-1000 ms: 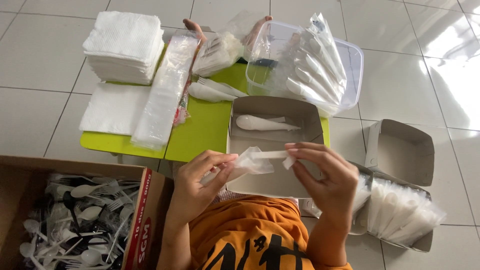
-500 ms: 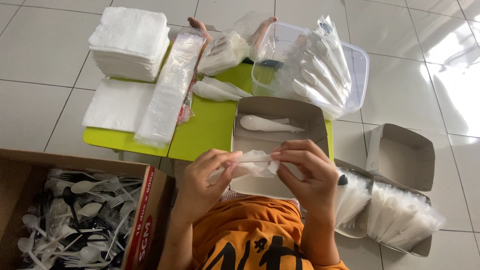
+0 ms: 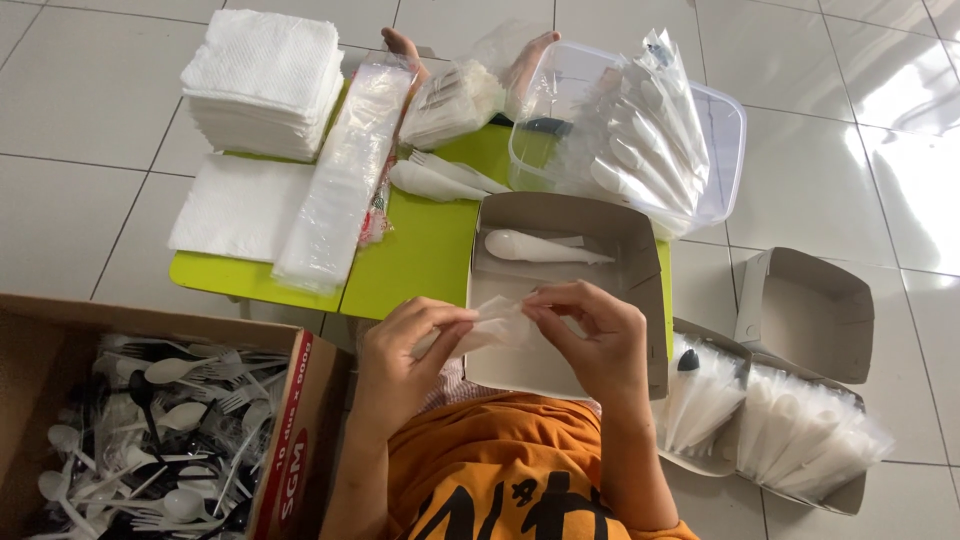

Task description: The person repeatedly picks up plastic-wrapped bundles of white plastic cutlery, opens the wrappers, and places the bundles into a cardboard box. The person handles the cutlery by hand and arranges the bundles inside the box.

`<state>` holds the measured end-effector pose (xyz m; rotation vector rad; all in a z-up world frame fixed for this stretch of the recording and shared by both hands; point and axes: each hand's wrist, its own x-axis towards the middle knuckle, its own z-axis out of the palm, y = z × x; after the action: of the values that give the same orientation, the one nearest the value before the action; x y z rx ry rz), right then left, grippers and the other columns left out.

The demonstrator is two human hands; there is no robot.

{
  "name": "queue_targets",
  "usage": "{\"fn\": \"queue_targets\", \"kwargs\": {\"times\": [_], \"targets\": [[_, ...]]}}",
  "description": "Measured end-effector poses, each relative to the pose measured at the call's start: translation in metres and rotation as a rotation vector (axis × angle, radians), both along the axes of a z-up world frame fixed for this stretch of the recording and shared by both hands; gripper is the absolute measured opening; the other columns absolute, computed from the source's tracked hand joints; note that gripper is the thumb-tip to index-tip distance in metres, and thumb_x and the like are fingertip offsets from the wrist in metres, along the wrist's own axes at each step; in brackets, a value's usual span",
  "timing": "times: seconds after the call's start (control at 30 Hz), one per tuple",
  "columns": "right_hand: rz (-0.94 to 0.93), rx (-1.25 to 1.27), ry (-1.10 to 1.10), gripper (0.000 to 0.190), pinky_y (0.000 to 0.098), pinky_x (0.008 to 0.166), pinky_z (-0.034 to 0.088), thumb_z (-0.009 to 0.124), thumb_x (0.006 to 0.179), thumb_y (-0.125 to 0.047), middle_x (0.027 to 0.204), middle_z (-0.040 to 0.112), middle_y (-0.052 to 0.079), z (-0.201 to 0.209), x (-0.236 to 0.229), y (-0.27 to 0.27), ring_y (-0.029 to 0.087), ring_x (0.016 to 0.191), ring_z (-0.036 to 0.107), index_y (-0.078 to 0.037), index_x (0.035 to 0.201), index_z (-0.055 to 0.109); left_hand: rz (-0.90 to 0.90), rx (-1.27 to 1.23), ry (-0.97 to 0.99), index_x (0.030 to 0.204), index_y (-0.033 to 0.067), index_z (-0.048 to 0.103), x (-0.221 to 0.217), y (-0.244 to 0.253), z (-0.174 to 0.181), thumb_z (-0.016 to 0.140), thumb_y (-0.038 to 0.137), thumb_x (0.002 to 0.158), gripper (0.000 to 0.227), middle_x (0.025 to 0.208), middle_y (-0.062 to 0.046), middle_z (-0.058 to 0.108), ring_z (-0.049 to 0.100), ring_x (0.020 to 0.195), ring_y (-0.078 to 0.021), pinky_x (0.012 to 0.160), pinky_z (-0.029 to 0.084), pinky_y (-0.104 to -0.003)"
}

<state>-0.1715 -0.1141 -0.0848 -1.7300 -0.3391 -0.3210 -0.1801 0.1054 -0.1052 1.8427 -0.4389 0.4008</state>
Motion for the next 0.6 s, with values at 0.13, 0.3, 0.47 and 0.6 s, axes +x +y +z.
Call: {"fn": "queue_targets", "kwargs": {"times": [0.13,0.3,0.47,0.6], "targets": [[-0.037,-0.065,-0.038,0.015,0.0333,0.068,0.059,0.078,0.082,0.007,0.083,0.073,0.015,0.008,-0.002,0.011,0.021,0.069,0.065,-0.005,0.09,0.082,-0.051,-0.019,0.022,0.104,0.0125,0.08,0.0,-0.004,-0.014,0.076,0.02,0.091,0.015,0.086,-0.005,0.076,0.073,0.077,-0.022,0.07,0.057,-0.035],[-0.126,-0.109,0.006,0.012,0.0303,0.06,0.05,0.084,0.079,0.001,0.079,0.076,0.011,0.006,-0.006,0.026,0.016,0.059,0.055,-0.006,0.087,0.08,-0.047,-0.056,0.033,0.11,0.0105,0.078,0.0,-0.008,-0.002,0.075,0.02,0.093,0.02,0.092,-0.009,0.076,0.074,0.083,-0.0275,0.073,0.057,-0.039],[-0.084,-0.176,-0.037,0.014,0.0298,0.062,0.051,0.086,0.075,-0.002,0.082,0.075,0.006,0.013,-0.003,0.032,0.017,0.064,0.06,-0.012,0.083,0.08,-0.019,-0.082,0.041,0.111,0.0118,0.079,-0.001,-0.007,-0.002,0.076,0.02,0.092,0.021,0.092,-0.008,0.076,0.074,0.082,-0.0248,0.074,0.058,-0.037],[-0.032,-0.222,-0.088,0.009,0.0351,0.077,0.049,0.087,0.079,-0.013,0.106,0.059,0.006,0.016,0.003,0.028,0.02,0.081,0.046,-0.015,0.084,0.08,0.002,-0.086,0.038,0.109,0.0122,0.079,0.0,-0.002,-0.007,0.078,0.019,0.09,0.021,0.091,-0.007,0.076,0.073,0.081,-0.0215,0.073,0.057,-0.035]]}}
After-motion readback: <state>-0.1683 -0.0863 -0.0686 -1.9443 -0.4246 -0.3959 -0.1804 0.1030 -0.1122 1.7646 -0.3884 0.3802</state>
